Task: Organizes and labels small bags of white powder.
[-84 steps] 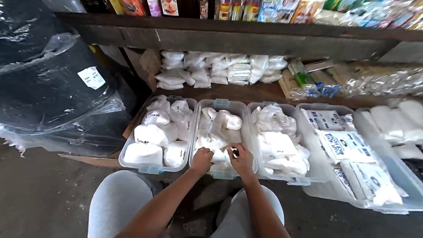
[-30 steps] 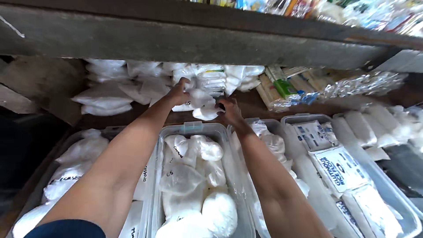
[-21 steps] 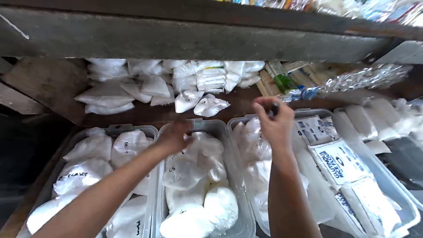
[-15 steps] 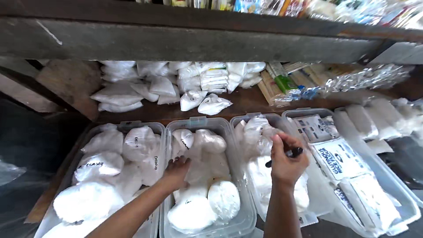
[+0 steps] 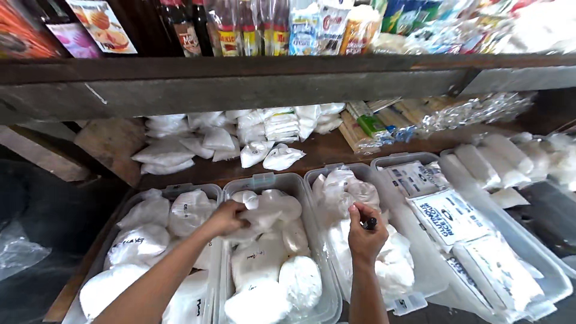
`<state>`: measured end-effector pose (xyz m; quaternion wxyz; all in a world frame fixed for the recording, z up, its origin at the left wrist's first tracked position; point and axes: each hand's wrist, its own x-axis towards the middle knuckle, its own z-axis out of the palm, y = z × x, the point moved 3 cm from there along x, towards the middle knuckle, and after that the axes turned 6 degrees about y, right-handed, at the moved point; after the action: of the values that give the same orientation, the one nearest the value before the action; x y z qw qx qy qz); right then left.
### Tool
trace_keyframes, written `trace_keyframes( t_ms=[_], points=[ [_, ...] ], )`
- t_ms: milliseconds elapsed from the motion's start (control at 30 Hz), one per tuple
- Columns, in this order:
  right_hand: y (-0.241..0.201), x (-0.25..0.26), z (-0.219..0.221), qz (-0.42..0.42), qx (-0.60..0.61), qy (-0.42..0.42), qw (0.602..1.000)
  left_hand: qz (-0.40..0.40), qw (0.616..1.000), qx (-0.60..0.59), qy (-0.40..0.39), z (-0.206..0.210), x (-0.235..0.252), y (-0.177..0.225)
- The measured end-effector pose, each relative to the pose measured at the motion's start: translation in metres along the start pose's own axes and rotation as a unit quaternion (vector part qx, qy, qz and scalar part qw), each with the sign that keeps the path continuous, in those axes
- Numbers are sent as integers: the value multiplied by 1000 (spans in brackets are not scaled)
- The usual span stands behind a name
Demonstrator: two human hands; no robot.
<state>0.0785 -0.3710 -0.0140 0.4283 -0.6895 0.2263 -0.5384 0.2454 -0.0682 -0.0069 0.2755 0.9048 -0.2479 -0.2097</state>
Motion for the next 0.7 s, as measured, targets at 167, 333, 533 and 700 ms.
trace_keyframes(
  t_ms=[167, 333, 533, 700],
  points=[
    [10, 8, -4, 9, 16, 30, 999, -84, 984, 70, 142, -73, 41, 12],
    [23, 15, -5, 64, 41, 72, 994, -83, 957, 160, 226, -61, 110, 26],
    [31, 16, 1, 136, 79, 91, 983, 166, 946, 182, 212, 19, 199, 105],
    [41, 22, 3, 148, 88, 92, 981, 93, 955, 255, 123, 46, 243, 117]
  ],
)
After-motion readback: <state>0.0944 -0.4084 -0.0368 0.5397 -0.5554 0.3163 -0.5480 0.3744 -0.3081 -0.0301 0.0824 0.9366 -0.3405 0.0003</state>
